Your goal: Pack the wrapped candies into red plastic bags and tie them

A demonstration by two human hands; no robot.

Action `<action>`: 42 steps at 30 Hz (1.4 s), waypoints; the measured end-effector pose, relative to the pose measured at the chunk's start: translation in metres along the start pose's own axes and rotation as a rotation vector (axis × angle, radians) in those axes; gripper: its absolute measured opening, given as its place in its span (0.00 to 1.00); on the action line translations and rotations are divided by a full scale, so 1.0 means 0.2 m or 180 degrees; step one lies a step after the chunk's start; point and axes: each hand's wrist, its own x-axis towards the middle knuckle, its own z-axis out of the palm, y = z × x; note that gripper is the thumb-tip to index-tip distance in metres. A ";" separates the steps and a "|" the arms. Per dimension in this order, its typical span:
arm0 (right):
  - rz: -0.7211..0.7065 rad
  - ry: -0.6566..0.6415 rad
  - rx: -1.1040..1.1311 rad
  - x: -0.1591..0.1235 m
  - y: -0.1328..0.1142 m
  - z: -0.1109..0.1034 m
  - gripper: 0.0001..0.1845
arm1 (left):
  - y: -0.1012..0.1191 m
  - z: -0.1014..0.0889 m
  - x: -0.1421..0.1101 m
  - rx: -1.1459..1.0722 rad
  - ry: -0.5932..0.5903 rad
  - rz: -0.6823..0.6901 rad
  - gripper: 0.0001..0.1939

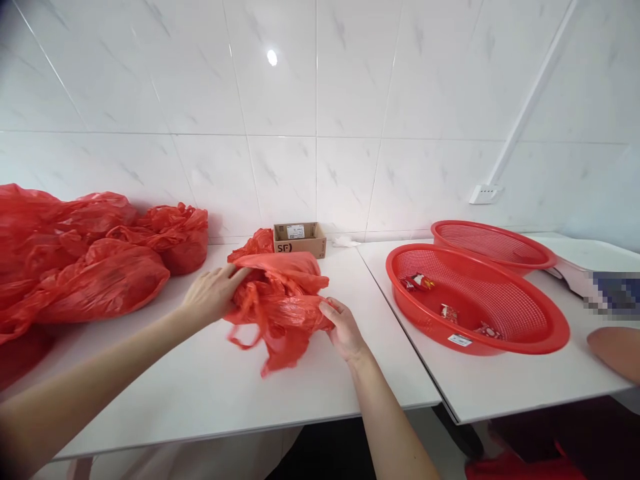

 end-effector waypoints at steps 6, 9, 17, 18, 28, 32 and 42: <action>-0.0322 0.0585 -0.0145 0.05 -0.09 -0.10 0.20 | -0.28 -0.02 0.01 0.0413 -0.0099 -0.0923 0.31; -0.0332 0.0644 -0.0329 0.03 -0.08 -0.14 0.18 | -0.36 0.00 0.00 0.0482 -0.0042 -0.1205 0.34; -0.0424 0.0000 -0.3068 -0.18 -0.02 -0.25 0.15 | -0.16 -0.06 -0.07 -0.0088 0.0098 -0.1115 0.47; -0.0416 -0.0028 -0.3164 -0.21 -0.02 -0.27 0.17 | -0.09 -0.10 -0.09 -0.0188 0.0226 -0.1035 0.47; -0.0496 0.0181 -0.3162 -0.49 -0.06 -0.26 0.07 | 0.58 0.12 -0.05 -0.1729 0.0357 0.0951 0.18; -0.0510 0.0460 -0.3197 -0.53 -0.09 -0.30 0.04 | 0.60 0.30 0.04 -0.1804 -0.0059 0.0943 0.21; -0.0147 0.1708 -0.2613 -0.67 -0.21 -0.57 0.13 | 0.40 0.33 -0.07 -0.2460 -0.0449 0.0100 0.13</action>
